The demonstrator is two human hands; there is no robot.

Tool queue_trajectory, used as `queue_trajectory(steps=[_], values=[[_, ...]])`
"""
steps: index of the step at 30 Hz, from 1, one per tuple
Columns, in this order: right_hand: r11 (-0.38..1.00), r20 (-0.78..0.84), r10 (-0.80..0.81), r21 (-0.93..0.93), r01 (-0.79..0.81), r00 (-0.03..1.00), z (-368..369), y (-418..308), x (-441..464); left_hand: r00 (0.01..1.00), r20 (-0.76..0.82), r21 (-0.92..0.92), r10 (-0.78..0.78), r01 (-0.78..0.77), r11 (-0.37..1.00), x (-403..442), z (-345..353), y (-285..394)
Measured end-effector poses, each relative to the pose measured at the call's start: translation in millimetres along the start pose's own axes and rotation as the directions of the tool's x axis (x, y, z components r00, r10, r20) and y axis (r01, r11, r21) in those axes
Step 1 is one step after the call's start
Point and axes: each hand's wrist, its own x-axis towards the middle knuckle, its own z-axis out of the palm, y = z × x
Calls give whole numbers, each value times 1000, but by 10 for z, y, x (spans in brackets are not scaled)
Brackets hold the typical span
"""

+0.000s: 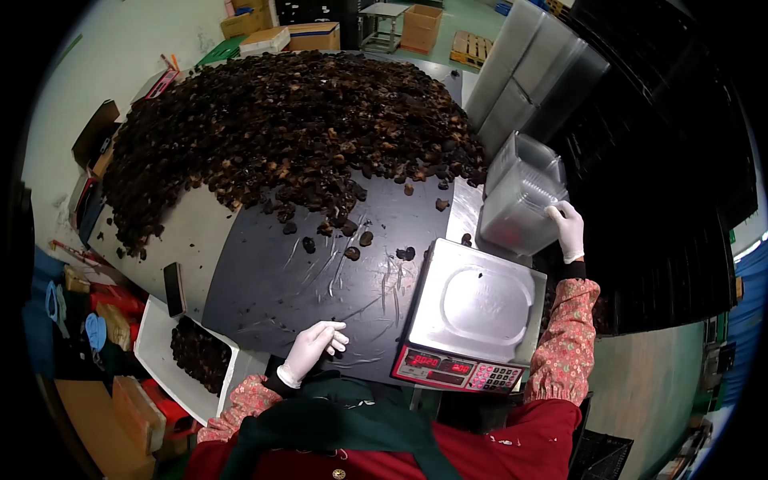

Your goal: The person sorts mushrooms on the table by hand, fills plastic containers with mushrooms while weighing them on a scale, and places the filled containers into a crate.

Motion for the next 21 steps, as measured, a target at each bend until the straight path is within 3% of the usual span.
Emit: queue_trajectory(steps=[3, 5, 9, 11, 15, 19, 21], values=[[998, -74, 17, -55, -21, 997, 45, 122, 10, 999, 31, -10, -15, 16, 1000, 45, -76, -38], [997, -435, 17, 80, 20, 900, 101, 126, 39, 999, 38, -8, -8, 8, 1000, 61, -118, -21], [990, -613, -123, -23, 139, 781, 16, -526, -228, 999, 44, -15, 21, -21, 1000, 121, -291, -58], [917, -573, -386, -323, 234, 723, 26, -919, -647, 1000, 22, -67, 16, -14, 998, 146, -433, -74], [794, -436, -523, -561, 233, 733, 338, -1253, -1767, 998, -62, -90, 16, -21, 996, 216, -910, -72], [907, -331, -168, -421, 14, 928, 822, -934, -2798, 966, -256, -115, 44, -76, 990, 388, -1561, -113], [872, -185, -58, -488, -41, 981, 913, -977, -2992, 933, -349, -99, 90, -133, 986, 524, -1966, -121]])
